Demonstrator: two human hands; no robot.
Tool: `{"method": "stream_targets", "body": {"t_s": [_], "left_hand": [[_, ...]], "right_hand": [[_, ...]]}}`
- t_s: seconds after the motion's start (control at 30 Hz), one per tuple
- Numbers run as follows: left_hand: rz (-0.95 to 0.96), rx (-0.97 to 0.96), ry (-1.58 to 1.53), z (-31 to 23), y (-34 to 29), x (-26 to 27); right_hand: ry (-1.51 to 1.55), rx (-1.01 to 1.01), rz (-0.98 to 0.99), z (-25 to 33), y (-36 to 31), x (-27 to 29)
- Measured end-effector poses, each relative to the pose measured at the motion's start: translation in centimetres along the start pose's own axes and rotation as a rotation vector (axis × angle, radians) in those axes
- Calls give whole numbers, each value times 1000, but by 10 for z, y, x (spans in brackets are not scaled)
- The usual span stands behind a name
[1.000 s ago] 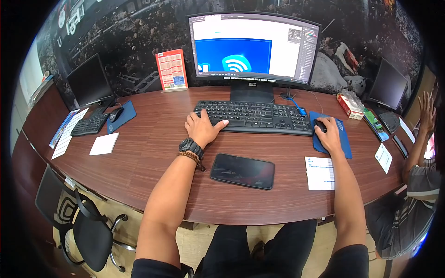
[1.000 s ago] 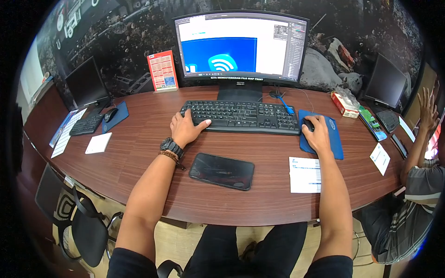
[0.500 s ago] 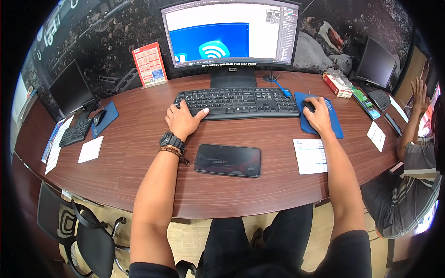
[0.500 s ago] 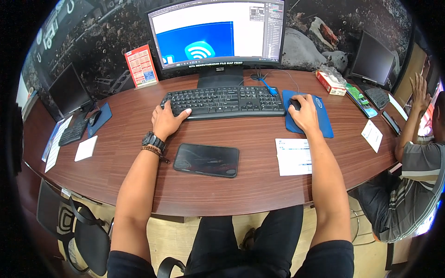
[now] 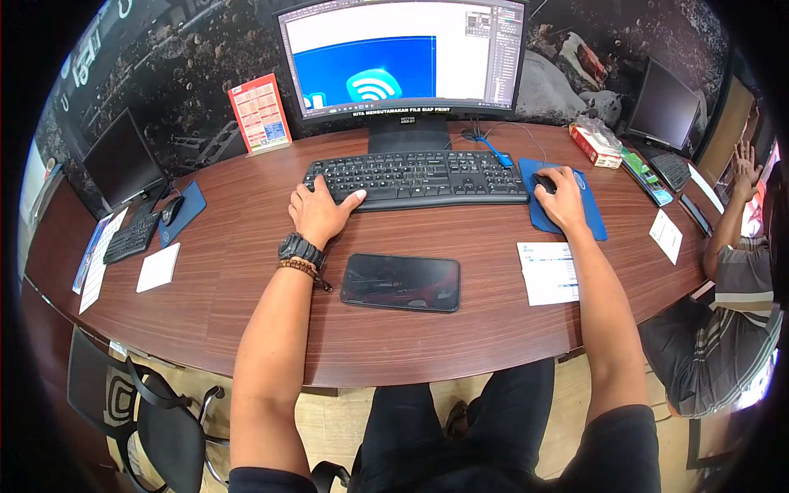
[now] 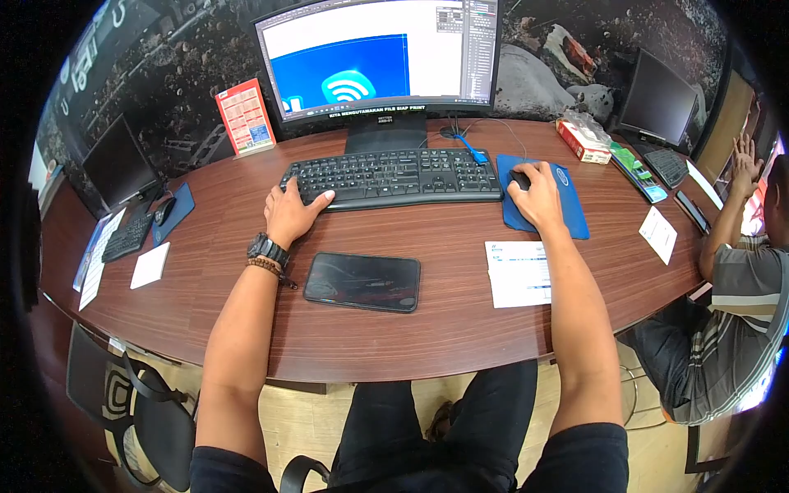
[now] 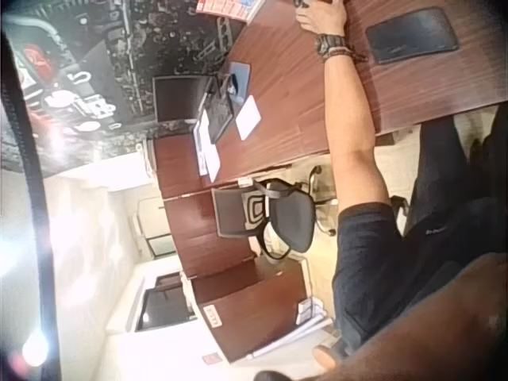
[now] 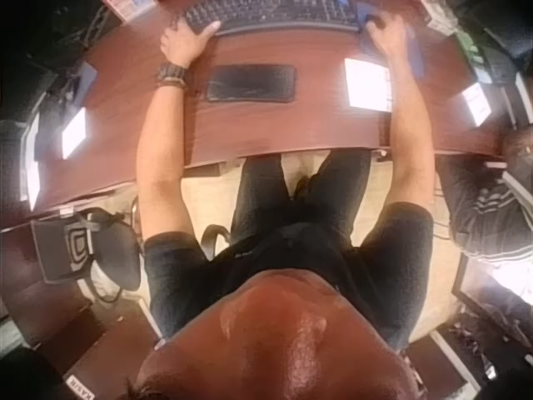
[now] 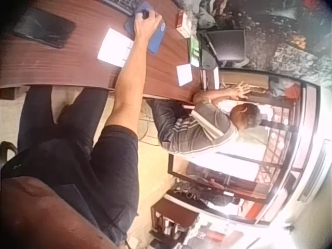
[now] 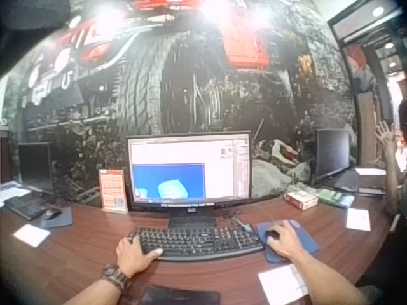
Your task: The recorder uses a mouse and keyboard to manipulate graphic design software on a computer screen.
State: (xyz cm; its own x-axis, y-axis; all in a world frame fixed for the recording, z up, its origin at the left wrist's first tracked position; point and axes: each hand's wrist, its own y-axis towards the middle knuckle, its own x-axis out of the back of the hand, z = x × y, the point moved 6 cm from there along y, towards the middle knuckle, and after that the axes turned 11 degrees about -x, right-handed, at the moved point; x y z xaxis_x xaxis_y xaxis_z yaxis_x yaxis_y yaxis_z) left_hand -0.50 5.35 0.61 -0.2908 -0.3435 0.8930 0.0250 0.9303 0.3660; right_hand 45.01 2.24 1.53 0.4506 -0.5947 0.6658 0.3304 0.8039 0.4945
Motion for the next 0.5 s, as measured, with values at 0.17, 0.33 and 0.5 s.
{"method": "stream_targets", "body": {"t_s": [0.17,0.33,0.5], "left_hand": [[-4,-2,1,-1,0,0],[-4,-1,2,-1,0,0],[-9,-2,-11,-1,-1,1]], "right_hand": [[4,-10,5,0,1,0],[10,-10,2,1,0,2],[10,-28,12,1,0,2]]}}
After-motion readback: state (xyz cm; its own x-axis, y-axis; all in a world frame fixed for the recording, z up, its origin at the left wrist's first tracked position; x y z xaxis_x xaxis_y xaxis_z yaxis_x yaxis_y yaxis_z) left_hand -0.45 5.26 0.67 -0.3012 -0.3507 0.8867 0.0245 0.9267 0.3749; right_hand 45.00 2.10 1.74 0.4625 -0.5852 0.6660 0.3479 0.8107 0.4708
